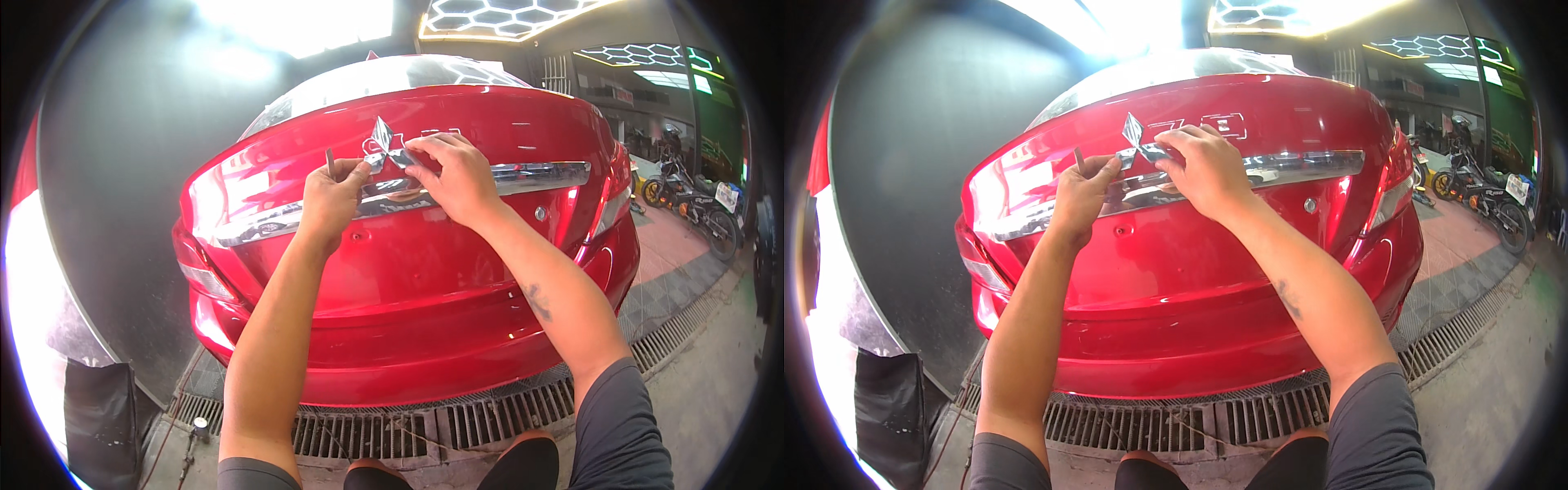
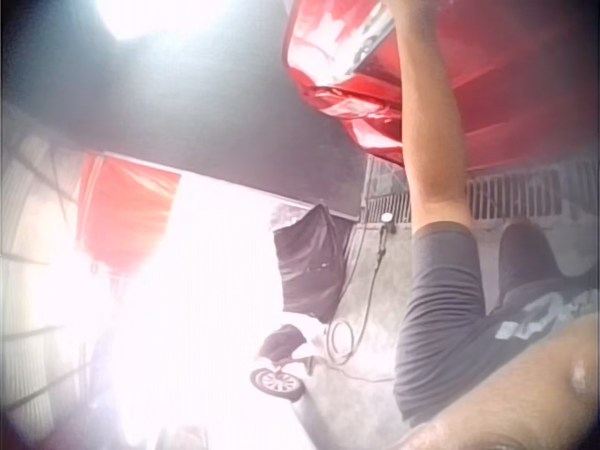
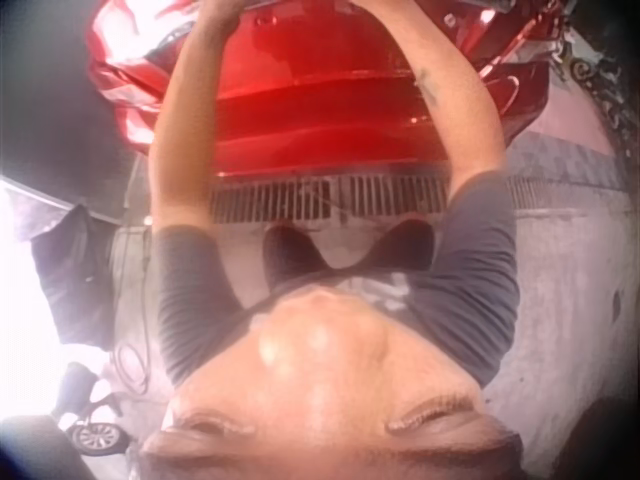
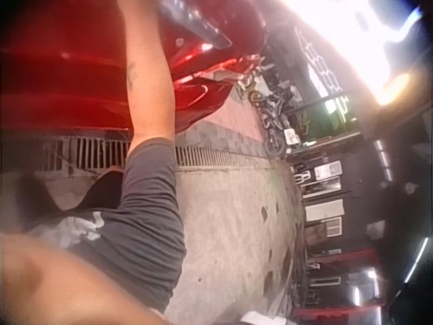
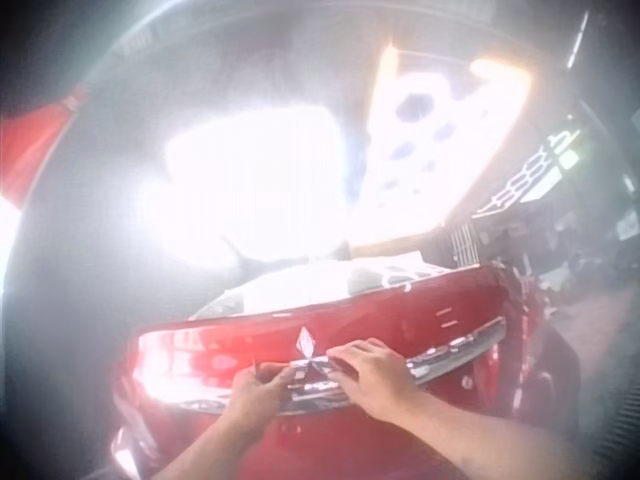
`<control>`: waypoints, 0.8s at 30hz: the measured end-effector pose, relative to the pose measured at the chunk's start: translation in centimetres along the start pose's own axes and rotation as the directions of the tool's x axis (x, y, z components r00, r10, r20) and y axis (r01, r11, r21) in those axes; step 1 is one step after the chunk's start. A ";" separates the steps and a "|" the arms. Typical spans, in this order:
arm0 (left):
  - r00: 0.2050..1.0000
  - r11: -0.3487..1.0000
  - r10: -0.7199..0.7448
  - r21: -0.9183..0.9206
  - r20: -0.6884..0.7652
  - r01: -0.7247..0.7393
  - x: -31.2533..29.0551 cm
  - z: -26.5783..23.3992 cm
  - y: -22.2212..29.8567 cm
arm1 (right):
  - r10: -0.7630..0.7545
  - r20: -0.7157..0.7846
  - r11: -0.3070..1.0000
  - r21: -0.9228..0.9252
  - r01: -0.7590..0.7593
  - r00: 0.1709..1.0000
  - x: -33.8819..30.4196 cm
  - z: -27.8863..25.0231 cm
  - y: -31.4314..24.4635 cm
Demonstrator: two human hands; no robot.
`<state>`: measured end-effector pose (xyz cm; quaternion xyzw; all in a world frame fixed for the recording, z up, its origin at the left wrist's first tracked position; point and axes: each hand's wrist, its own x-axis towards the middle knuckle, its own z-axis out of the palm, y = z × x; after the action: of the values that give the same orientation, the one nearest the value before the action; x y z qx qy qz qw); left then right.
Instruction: The person applies a chrome Mitsubishi emblem to the trunk of a red car using a small tool to press and smooth the edges. The person then handles a red emblem separately, adjusting it with the tool.
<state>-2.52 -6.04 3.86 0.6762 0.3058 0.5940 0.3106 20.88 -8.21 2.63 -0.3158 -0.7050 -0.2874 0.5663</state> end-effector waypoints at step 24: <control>0.902 0.355 0.424 0.902 0.078 -0.245 -1.7 0.7 -2.3 | 0.078 0.164 0.971 -0.236 -0.038 0.983 2.3 2.3 1.0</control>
<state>-2.07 -6.02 0.91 0.7304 0.4534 0.4448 -0.2513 19.84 -5.58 4.50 -0.4238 -0.7034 -0.3227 0.4707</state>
